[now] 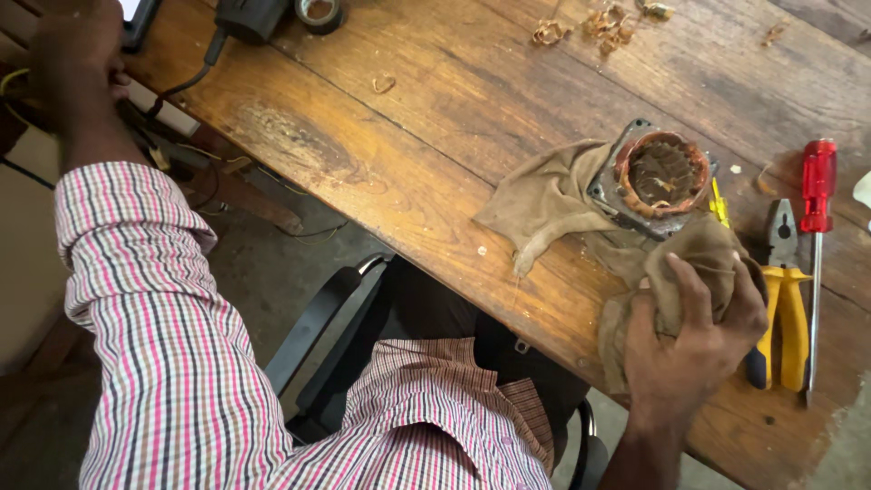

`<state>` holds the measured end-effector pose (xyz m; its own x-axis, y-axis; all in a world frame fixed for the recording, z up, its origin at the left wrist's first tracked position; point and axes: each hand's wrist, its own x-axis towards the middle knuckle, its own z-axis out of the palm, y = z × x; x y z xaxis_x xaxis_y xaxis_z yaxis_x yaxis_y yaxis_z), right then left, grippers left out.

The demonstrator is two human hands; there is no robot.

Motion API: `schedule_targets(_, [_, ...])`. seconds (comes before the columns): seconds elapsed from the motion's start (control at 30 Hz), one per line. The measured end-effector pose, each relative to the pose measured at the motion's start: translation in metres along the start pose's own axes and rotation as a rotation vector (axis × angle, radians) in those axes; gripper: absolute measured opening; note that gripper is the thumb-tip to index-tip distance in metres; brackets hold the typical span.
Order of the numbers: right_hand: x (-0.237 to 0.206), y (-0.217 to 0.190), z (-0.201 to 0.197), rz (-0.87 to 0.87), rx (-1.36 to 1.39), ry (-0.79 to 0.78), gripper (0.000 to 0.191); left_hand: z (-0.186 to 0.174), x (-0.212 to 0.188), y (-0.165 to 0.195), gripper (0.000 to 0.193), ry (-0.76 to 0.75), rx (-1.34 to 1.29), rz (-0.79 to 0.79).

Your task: The person wipes a cloth over a motor component on the workbench, then uses a small yellow screwdriver to pick debris out of the component's interior, and finally uses a red-handled screwdriver to scrape remaining material from inside it.

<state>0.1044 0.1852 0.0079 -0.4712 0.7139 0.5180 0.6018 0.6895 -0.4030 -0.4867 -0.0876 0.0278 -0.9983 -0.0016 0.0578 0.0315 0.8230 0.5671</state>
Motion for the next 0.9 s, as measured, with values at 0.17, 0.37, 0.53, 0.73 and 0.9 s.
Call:
schedule_targets(0.17, [0.000,0.002,0.001,0.003,-0.009,-0.007,0.043,0.012,0.009,-0.003,0.081,0.114,-0.044,-0.032])
schedule_targets(0.37, [0.001,-0.001,0.000,-0.023,0.001,0.017,0.039,0.000,-0.004,0.003,0.077,0.021,-0.085,-0.046])
schedule_targets(0.53, [-0.001,0.001,0.002,0.006,-0.025,-0.001,0.041,-0.001,-0.012,0.013,0.077,0.095,0.035,-0.006])
schedule_targets(0.73, [-0.002,0.003,0.003,0.021,-0.025,-0.012,0.043,0.006,-0.003,0.014,0.073,0.215,0.164,0.056])
schedule_targets(0.9, [0.003,-0.007,-0.001,-0.004,-0.009,0.005,0.038,-0.003,-0.004,0.006,0.076,-0.017,0.000,-0.081])
